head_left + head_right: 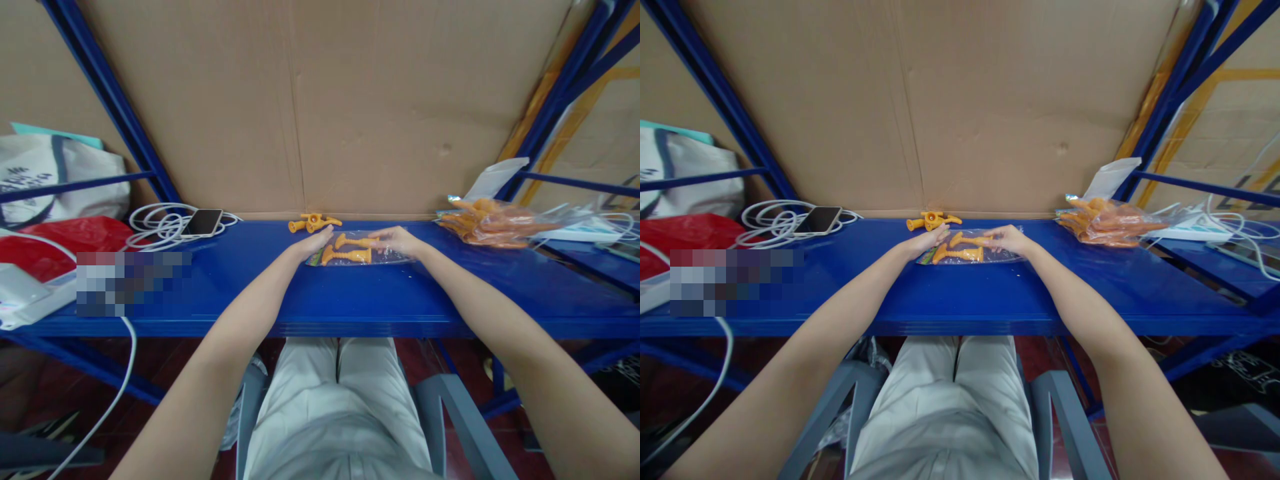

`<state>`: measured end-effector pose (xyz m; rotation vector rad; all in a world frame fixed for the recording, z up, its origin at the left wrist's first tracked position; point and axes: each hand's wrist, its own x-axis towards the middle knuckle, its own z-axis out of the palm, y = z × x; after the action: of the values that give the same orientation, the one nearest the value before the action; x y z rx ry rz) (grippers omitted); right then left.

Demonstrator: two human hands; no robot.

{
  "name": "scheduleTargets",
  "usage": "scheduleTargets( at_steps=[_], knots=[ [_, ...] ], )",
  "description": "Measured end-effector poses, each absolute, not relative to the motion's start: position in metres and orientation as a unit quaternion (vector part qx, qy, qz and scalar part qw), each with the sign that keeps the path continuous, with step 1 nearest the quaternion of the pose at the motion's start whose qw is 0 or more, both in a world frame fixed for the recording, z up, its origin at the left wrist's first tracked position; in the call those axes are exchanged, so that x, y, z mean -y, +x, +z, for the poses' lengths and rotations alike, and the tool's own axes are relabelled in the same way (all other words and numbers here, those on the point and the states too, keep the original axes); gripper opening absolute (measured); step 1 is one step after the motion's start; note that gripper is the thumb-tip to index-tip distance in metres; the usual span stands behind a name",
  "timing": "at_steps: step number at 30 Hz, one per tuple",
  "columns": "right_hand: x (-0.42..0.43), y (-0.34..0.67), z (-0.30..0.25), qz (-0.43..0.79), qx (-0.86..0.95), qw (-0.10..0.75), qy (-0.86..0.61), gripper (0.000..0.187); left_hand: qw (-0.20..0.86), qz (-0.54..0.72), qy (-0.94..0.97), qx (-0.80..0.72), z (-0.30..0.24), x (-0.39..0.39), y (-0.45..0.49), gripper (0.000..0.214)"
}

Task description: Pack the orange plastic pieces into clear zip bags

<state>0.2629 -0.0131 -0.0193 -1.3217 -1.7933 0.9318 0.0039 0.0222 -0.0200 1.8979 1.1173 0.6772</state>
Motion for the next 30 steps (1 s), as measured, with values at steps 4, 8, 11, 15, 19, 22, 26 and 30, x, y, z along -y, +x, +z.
scheduleTargets(
  at_steps=[4, 8, 11, 15, 19, 22, 26, 30],
  knots=[
    [0.016, 0.263, -0.018, 0.400, 0.669, 0.374, -0.503, 0.043, 0.450, 0.269, 0.727, -0.443, -0.022, -0.024, 0.004, 0.057],
    [0.018, 0.264, -0.018, 0.432, 0.660, 0.383, -0.481, 0.041, 0.459, 0.293, 0.727, -0.418, -0.025, -0.025, 0.003, 0.058],
    [0.018, 0.264, -0.019, 0.439, 0.653, 0.394, -0.476, 0.037, 0.460, 0.308, 0.726, -0.408, -0.027, -0.028, 0.003, 0.060],
    [0.017, 0.264, -0.018, 0.436, 0.664, 0.376, -0.478, 0.026, 0.470, 0.306, 0.722, -0.406, -0.026, -0.029, 0.004, 0.061],
    [0.018, 0.263, -0.015, 0.430, 0.669, 0.366, -0.483, 0.028, 0.476, 0.297, 0.718, -0.412, -0.020, -0.024, 0.006, 0.061],
    [0.019, 0.263, -0.014, 0.434, 0.671, 0.355, -0.485, 0.027, 0.475, 0.287, 0.718, -0.421, -0.012, -0.016, 0.006, 0.060],
    [0.019, 0.263, -0.015, 0.446, 0.672, 0.343, -0.482, 0.029, 0.470, 0.271, 0.714, -0.442, -0.004, -0.002, 0.009, 0.057],
    [0.018, 0.263, -0.016, 0.453, 0.660, 0.345, -0.491, 0.029, 0.464, 0.289, 0.703, -0.455, 0.000, 0.004, 0.013, 0.058]
  ],
)
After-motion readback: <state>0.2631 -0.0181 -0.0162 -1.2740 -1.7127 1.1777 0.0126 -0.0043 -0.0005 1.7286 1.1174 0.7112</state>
